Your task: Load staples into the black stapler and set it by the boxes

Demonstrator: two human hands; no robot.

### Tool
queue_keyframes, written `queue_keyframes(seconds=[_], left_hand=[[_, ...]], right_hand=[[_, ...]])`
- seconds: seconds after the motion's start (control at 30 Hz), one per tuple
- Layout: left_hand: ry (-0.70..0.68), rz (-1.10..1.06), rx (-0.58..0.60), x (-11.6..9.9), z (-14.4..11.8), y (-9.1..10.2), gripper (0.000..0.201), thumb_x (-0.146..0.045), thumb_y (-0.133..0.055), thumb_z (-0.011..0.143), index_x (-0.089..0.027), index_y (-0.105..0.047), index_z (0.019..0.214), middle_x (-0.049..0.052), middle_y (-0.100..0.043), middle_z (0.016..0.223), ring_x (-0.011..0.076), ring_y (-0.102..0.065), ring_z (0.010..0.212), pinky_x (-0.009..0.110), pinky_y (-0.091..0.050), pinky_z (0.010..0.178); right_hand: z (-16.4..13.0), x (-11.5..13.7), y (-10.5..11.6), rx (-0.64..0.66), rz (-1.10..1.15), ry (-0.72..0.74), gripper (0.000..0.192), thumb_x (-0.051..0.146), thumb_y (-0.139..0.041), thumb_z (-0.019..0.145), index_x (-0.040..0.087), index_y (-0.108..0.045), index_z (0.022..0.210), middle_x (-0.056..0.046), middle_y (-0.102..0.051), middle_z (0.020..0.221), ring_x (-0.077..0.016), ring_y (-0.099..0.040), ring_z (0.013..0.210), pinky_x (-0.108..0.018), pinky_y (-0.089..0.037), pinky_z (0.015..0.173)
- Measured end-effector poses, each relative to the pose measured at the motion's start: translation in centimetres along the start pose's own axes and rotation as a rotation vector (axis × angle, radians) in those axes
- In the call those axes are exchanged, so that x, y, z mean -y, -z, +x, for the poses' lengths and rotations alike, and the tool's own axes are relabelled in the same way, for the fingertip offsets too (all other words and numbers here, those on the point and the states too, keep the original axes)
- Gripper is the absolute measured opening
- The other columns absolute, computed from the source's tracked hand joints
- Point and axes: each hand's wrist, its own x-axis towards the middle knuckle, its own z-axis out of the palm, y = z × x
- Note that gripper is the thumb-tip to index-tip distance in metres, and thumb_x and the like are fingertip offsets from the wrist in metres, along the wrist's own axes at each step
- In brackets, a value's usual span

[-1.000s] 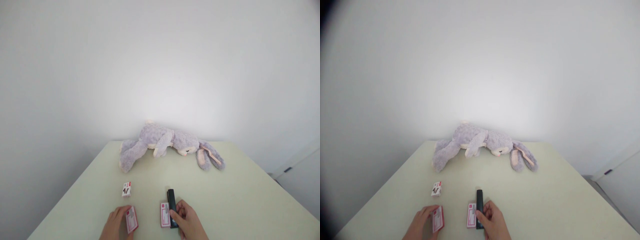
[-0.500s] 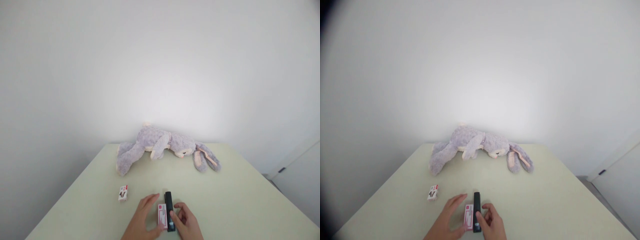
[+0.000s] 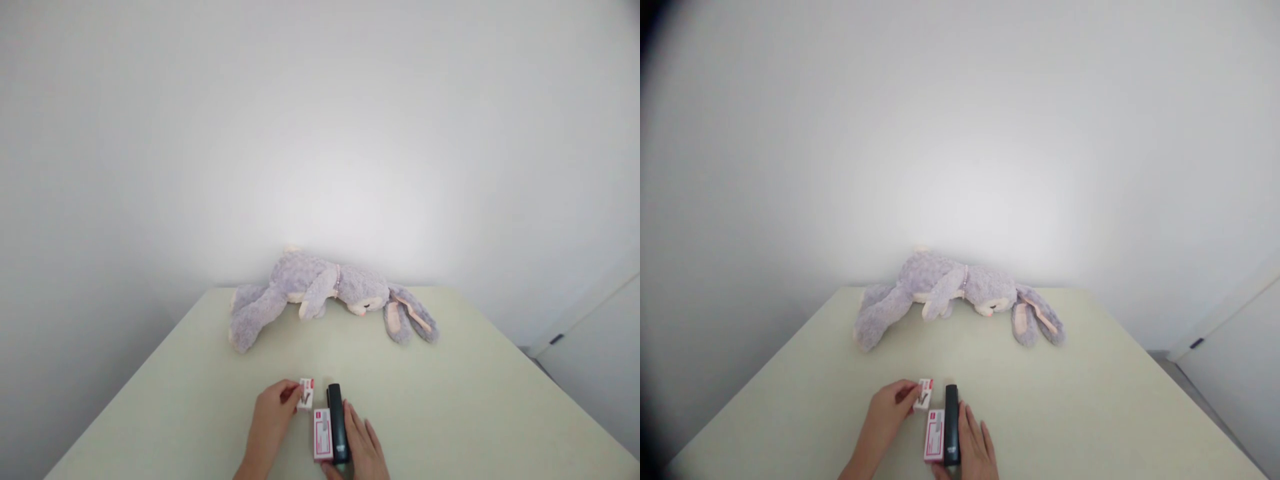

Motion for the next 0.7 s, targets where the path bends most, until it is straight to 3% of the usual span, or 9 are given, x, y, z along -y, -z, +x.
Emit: queue_keyframes(seconds=[0.07, 0.17, 0.27, 0.43, 0.57, 0.7], left_hand=[[-0.029, -0.033, 0.020, -1.1, -0.4, -2.1, 0.041, -0.056, -0.056, 0.086, -0.021, -0.078, 0.089, 0.004, -0.080, 0.085, 0.0213, -0.072, 0.076, 0.028, -0.053, 0.071], [-0.042, -0.059, 0.017, -1.9, -1.1, -3.2, 0.040, -0.054, -0.055, 0.088, -0.021, -0.078, 0.086, 0.004, -0.080, 0.084, 0.0216, -0.073, 0.077, 0.029, -0.054, 0.074], [-0.030, -0.072, 0.012, -1.8, -1.9, -3.1, 0.041, -0.054, -0.055, 0.088, -0.021, -0.079, 0.090, 0.005, -0.081, 0.088, 0.0226, -0.073, 0.080, 0.030, -0.055, 0.076], [0.031, -0.108, 0.025, -0.9, -4.7, -3.1, 0.052, -0.059, -0.050, 0.090, -0.021, -0.077, 0.112, 0.006, -0.079, 0.112, 0.0256, -0.073, 0.100, 0.035, -0.057, 0.092], [0.059, -0.241, 0.041, -1.6, -6.0, -5.1, 0.053, -0.059, -0.054, 0.087, -0.021, -0.076, 0.117, 0.007, -0.077, 0.120, 0.0282, -0.071, 0.110, 0.040, -0.054, 0.102], [0.014, -0.362, 0.121, -4.6, -5.3, -9.5, 0.053, -0.054, -0.052, 0.088, -0.018, -0.075, 0.119, 0.011, -0.076, 0.120, 0.0284, -0.070, 0.110, 0.040, -0.053, 0.101]], right_hand=[[0.0, 0.0, 0.1, 0.003, -0.024, 0.019, 0.117, 0.033, -0.077, 0.078, 0.028, 0.004, 0.163, -0.011, -0.048, 0.156, -0.0369, -0.051, 0.139, -0.054, -0.044, 0.115], [-0.2, -0.4, 0.2, 0.031, -0.022, 0.055, 0.117, 0.031, -0.077, 0.078, 0.026, 0.003, 0.163, -0.012, -0.046, 0.156, -0.0351, -0.051, 0.140, -0.053, -0.043, 0.116], [-0.3, -1.1, 0.1, 0.078, 0.014, 0.077, 0.110, 0.033, -0.078, 0.078, 0.026, -0.009, 0.164, -0.012, -0.044, 0.157, -0.0349, -0.048, 0.142, -0.053, -0.041, 0.117], [0.3, -2.1, 0.7, 0.215, 0.098, 0.027, 0.095, 0.036, -0.081, 0.074, 0.027, -0.037, 0.158, -0.012, -0.042, 0.157, -0.0366, -0.047, 0.142, -0.054, -0.040, 0.118], [0.9, -3.4, 3.6, 0.341, 0.172, 0.021, 0.089, 0.031, -0.076, 0.076, 0.025, -0.040, 0.156, -0.010, -0.037, 0.159, -0.0349, -0.041, 0.146, -0.054, -0.034, 0.122], [0.9, -7.1, 8.1, 0.345, 0.188, -0.034, 0.081, 0.035, -0.068, 0.083, 0.027, -0.037, 0.157, -0.008, -0.037, 0.161, -0.0307, -0.038, 0.149, -0.056, -0.023, 0.125]])
